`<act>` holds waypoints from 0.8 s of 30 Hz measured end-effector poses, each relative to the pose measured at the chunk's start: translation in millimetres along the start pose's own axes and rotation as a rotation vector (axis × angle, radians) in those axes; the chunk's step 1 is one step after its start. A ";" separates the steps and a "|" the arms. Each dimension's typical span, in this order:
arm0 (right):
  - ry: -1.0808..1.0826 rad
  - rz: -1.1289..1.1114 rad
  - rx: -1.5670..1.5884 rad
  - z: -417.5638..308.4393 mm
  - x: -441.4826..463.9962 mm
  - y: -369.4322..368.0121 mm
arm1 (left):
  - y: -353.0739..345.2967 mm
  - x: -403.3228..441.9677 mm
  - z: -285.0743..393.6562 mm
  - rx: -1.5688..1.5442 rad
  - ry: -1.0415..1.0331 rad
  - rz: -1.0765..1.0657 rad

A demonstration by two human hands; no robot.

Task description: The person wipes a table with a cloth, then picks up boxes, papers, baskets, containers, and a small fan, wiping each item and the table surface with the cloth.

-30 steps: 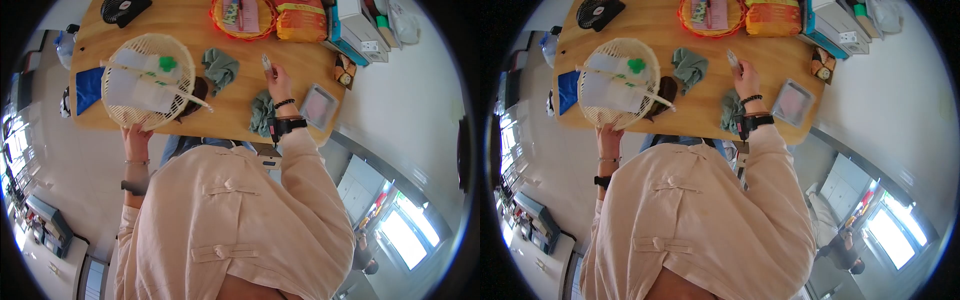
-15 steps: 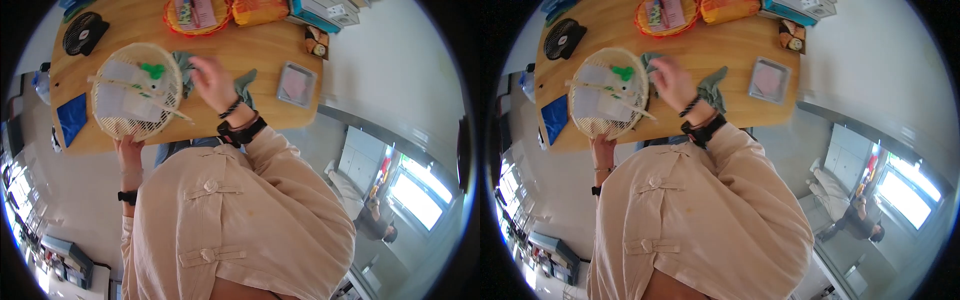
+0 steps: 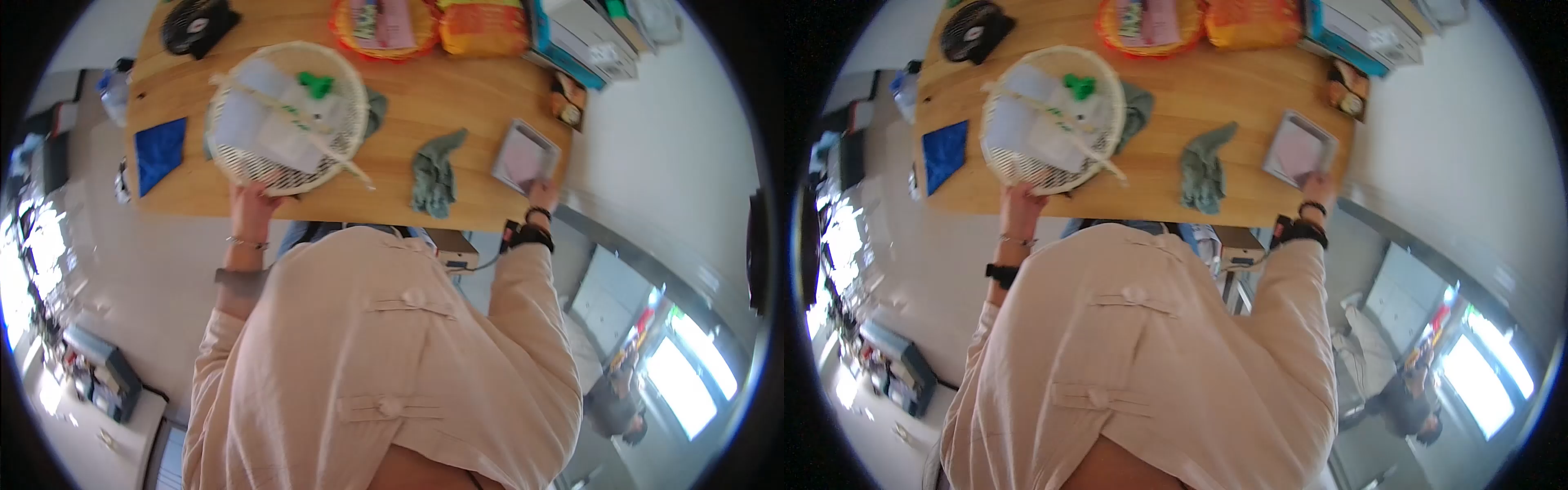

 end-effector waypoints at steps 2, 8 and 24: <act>0.083 0.026 0.105 -2.6 1.8 2.6 | -13.2 -2.3 1.7 0.005 0.049 0.064; 0.416 -0.143 0.553 -168.1 -73.4 36.8 | -22.8 6.1 -6.9 0.145 0.151 -0.014; 1.078 -0.662 -0.024 -335.0 -170.7 -47.4 | -34.5 -3.3 -39.2 0.113 0.174 -0.086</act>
Point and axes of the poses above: each hand's wrist, its own x-axis towards the middle knuckle, its own y-axis out of the back of the hand, z = x × y, the point moved 5 cm from there along x, towards the middle knuckle, and after that the axes turned 12 degrees about -z, right-handed, at the moved point
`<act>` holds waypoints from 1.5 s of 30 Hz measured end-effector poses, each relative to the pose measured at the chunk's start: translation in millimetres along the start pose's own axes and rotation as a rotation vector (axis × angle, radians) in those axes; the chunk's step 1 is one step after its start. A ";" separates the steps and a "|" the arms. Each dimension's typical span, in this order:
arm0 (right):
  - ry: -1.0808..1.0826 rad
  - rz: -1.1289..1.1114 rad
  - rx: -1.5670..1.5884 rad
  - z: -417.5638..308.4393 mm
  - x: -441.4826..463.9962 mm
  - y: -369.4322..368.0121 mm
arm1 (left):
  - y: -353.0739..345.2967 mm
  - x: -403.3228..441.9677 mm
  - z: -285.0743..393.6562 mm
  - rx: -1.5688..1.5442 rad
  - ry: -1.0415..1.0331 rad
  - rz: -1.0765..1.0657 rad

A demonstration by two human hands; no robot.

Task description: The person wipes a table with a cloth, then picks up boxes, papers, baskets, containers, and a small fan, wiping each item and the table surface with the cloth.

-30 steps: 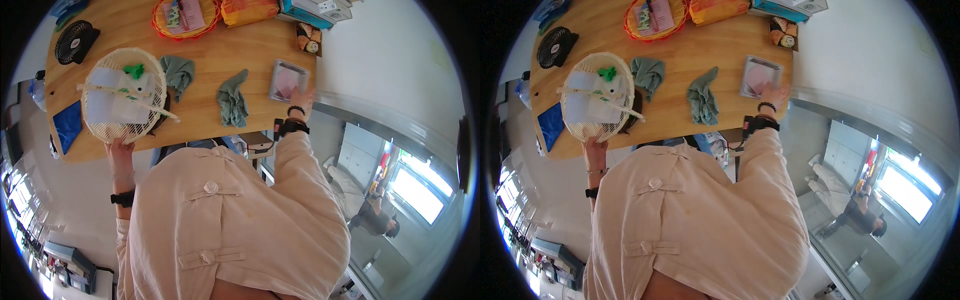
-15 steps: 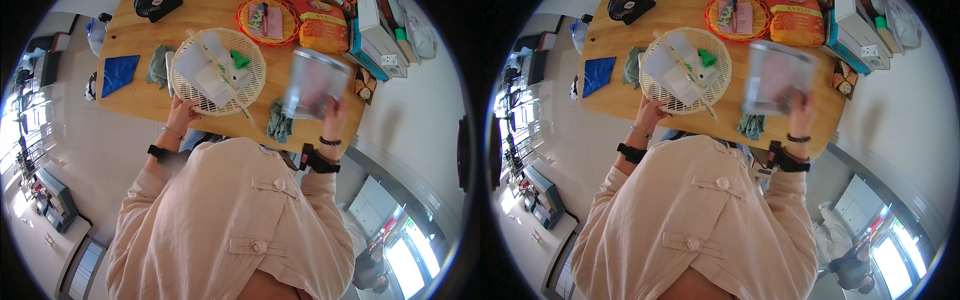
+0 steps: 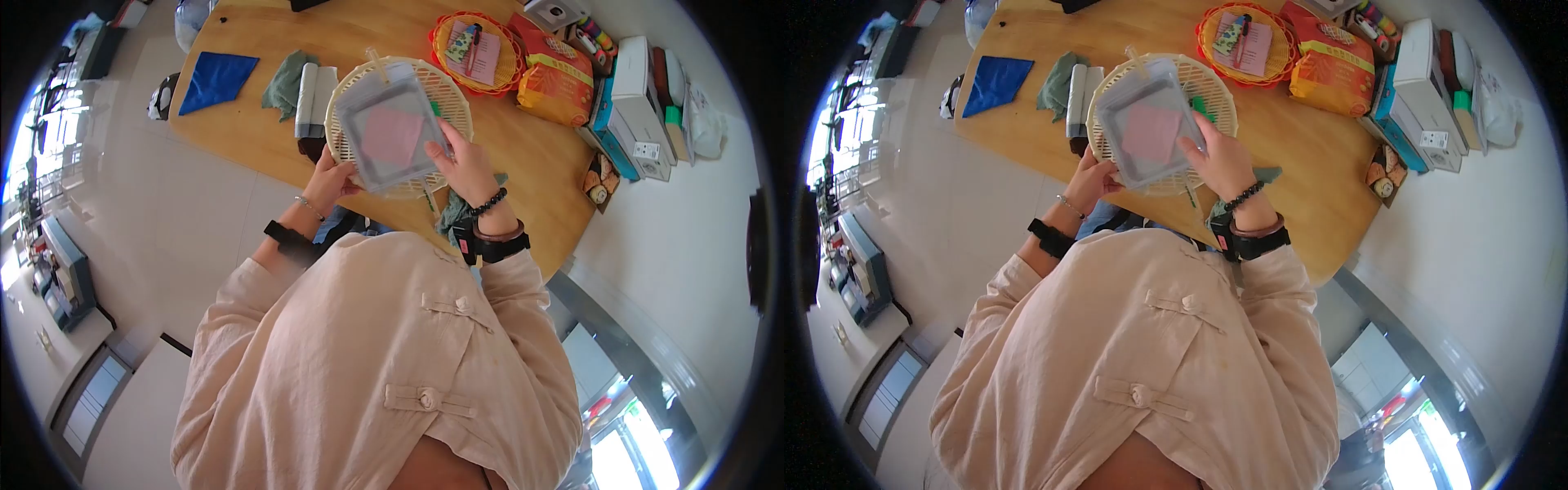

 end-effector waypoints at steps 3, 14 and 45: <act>0.012 0.226 0.356 16.3 -12.0 8.0 | -7.2 -3.0 3.4 -0.049 -0.018 0.023; -0.014 0.267 0.289 15.0 -62.7 -20.1 | 1.4 4.5 19.6 -0.245 -0.128 0.011; -0.252 0.674 0.848 -23.8 92.2 46.8 | 159.4 5.6 127.6 0.107 -0.010 -0.276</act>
Point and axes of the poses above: each hand's wrist, its own x-axis towards the middle knuckle, its own y-axis out of the back of the hand, z = x × y, the point moved 5 cm from there along x, towards the middle knuckle, and after that the axes turned 12 degrees about -z, right-handed, at the moved point
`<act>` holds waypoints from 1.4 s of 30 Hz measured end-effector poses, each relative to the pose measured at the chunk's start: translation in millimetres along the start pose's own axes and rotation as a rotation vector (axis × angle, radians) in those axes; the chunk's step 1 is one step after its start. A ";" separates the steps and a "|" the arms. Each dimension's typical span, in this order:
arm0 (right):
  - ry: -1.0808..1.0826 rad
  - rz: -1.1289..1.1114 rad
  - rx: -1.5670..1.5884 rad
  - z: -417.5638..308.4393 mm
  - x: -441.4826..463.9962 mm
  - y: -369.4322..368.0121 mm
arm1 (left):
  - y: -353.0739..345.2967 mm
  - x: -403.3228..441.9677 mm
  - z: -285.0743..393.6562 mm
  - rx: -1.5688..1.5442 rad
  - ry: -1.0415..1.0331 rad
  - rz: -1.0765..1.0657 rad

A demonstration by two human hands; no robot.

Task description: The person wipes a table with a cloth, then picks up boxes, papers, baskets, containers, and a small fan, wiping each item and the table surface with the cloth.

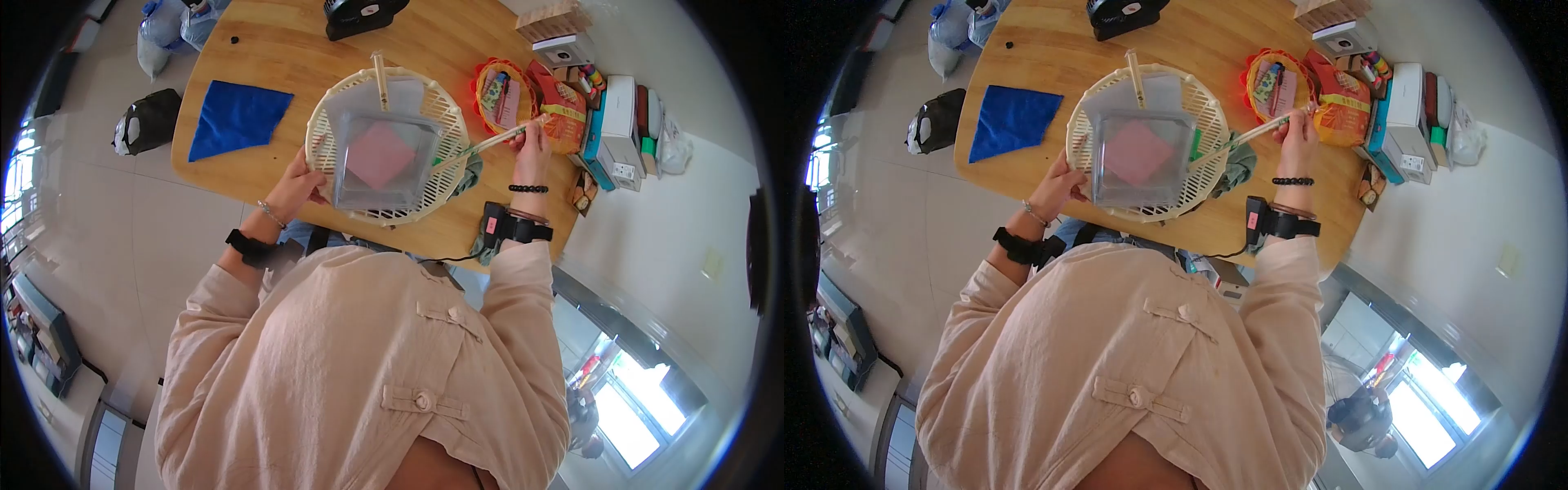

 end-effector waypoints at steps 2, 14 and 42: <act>0.101 0.031 0.070 1.2 -6.5 -2.2 | 3.7 -3.6 4.1 0.023 0.009 0.003; 0.381 -0.330 -0.694 -88.0 12.5 -104.7 | 21.0 -4.3 7.2 0.145 0.020 -0.055; -0.514 0.508 0.772 167.2 60.3 20.2 | 143.4 -34.2 -19.0 -0.333 -0.226 0.550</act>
Point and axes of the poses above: each hand's wrist, its own x-axis towards the middle knuckle, its own y-axis out of the back of the hand, z = x × y, the point moved 5 cm from there along x, towards the middle knuckle, and after that the axes turned 12 degrees about -z, right-handed, at the moved point
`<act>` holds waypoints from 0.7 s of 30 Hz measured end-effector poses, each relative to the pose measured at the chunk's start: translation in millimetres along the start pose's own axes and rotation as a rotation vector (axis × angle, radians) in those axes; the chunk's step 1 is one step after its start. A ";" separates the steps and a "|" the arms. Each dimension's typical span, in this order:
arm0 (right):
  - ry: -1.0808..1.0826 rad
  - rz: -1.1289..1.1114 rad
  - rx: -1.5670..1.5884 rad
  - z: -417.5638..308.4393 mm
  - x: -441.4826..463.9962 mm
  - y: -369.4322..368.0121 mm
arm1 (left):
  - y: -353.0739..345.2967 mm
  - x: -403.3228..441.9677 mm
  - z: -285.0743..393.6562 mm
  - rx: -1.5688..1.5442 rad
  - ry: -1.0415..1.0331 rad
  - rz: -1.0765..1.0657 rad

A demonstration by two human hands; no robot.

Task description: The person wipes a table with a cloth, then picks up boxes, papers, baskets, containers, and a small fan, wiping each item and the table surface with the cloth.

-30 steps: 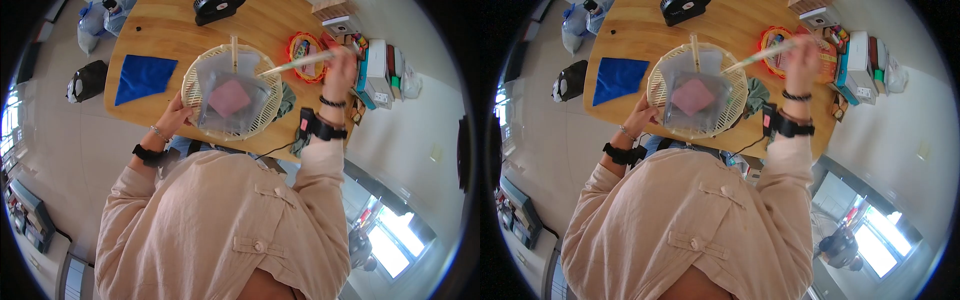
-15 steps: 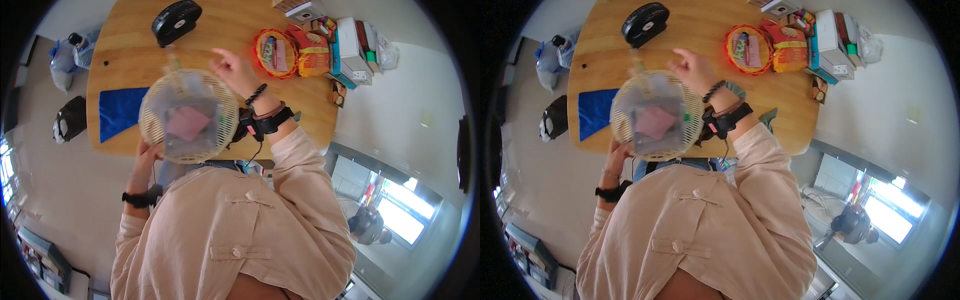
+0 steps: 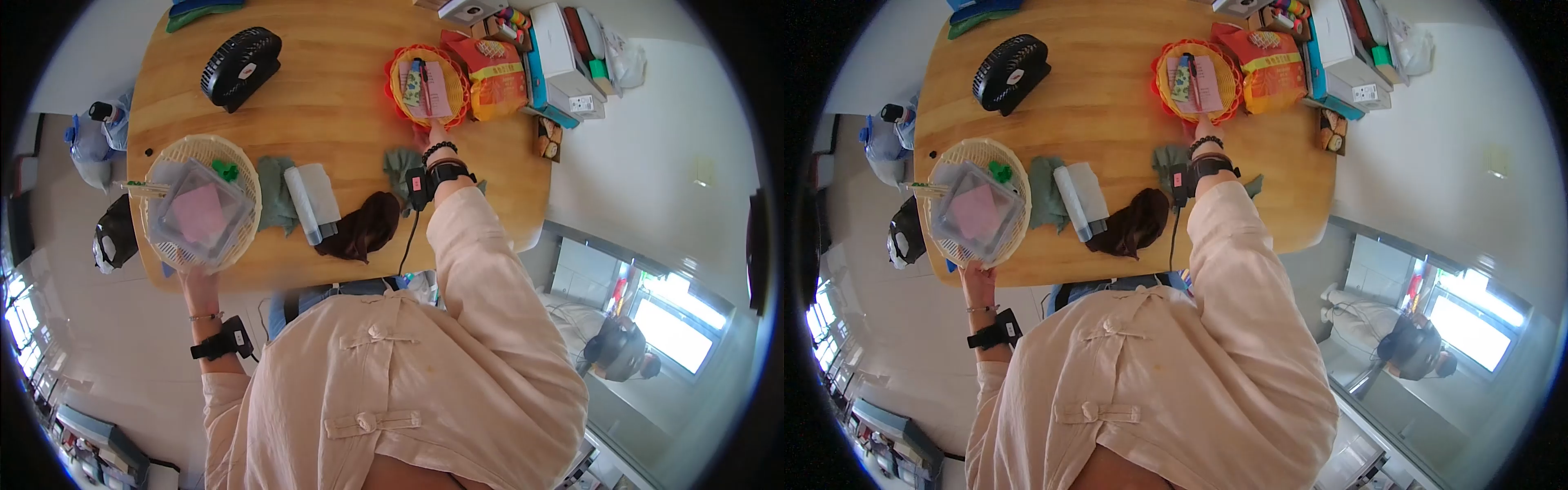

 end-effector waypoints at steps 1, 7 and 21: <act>-0.005 0.007 -0.070 -3.0 -0.2 1.5 | 0.4 3.1 -2.1 0.059 -0.013 -0.013; 0.061 -0.178 -0.510 -7.8 -27.0 31.9 | -35.2 -26.6 4.3 0.180 0.071 0.113; 0.482 -0.458 -1.099 -1.2 -112.4 146.8 | -258.6 -72.0 -71.2 1.196 -0.303 -0.526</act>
Point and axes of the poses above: each hand's wrist, its own x-axis towards the middle knuckle, its own y-axis out of the back of the hand, z = x × y, the point moved 5 cm from there along x, towards the middle knuckle, and after that the axes turned 12 degrees about -z, right-handed, at the moved point
